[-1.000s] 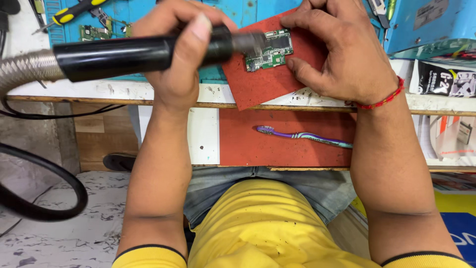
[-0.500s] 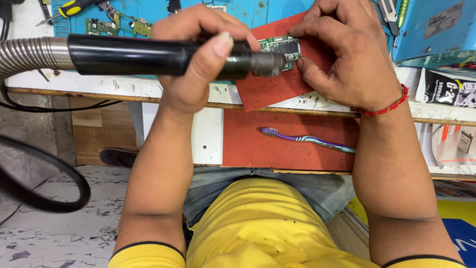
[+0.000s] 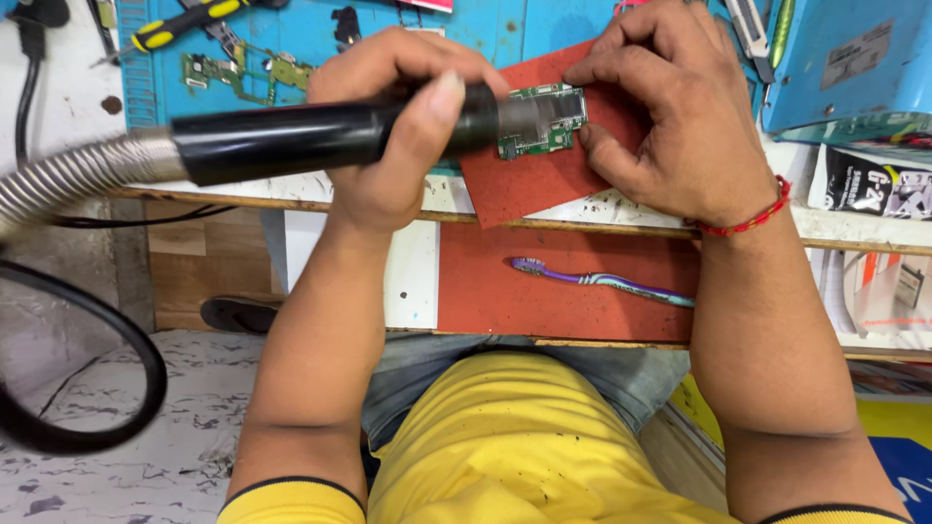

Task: The person uses a hot air rework tool to heat components on a green circuit board resting on a red silicone mat. They use a small brush to apply flux or clean the board between heating sessions.

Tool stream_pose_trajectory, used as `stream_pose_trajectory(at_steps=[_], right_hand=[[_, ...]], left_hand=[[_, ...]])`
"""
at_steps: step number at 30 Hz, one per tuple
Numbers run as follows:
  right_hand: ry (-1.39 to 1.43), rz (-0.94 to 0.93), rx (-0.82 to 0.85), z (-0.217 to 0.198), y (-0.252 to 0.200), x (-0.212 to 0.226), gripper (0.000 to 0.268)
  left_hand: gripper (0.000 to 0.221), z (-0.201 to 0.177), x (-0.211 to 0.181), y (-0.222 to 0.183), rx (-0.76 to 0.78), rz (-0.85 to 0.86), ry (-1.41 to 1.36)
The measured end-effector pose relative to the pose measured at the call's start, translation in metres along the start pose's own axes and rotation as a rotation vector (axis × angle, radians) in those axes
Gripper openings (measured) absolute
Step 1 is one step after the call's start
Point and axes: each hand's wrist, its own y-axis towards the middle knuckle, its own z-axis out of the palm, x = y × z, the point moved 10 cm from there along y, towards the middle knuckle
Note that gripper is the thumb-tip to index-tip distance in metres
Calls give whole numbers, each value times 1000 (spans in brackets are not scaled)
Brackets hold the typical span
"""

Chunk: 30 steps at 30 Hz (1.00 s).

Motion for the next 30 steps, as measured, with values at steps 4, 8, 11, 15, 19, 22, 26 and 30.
stream_pose_trajectory(at_steps=[4,8,11,15,19,22,26,30], right_hand=[[36,24,-3,2,-2,-2,34],[17,28,-1,1,-5,-3,33],[22,24,-8,0,-2,0,34],[29,19,1,-1,-2,-2,34],[33,28,33,6,-10,-7,32],[2,34,29,7,-13,-9,33],[-7,49,27,7,-15,-13,36],[-55,35,26,7,-15,-11,37]], left_hand=[[22,-1,-4,-1,22,17,32],[25,-3,4,-4,1,-38,-31],[28,4,0,-6,69,-19,-101],[30,-3,4,-2,-39,4,-25],[29,-4,1,-9,-26,-10,-40],[27,-3,4,-4,-44,-26,22],[23,-3,4,-5,-74,-9,24],[22,-1,1,-8,17,-2,-34]])
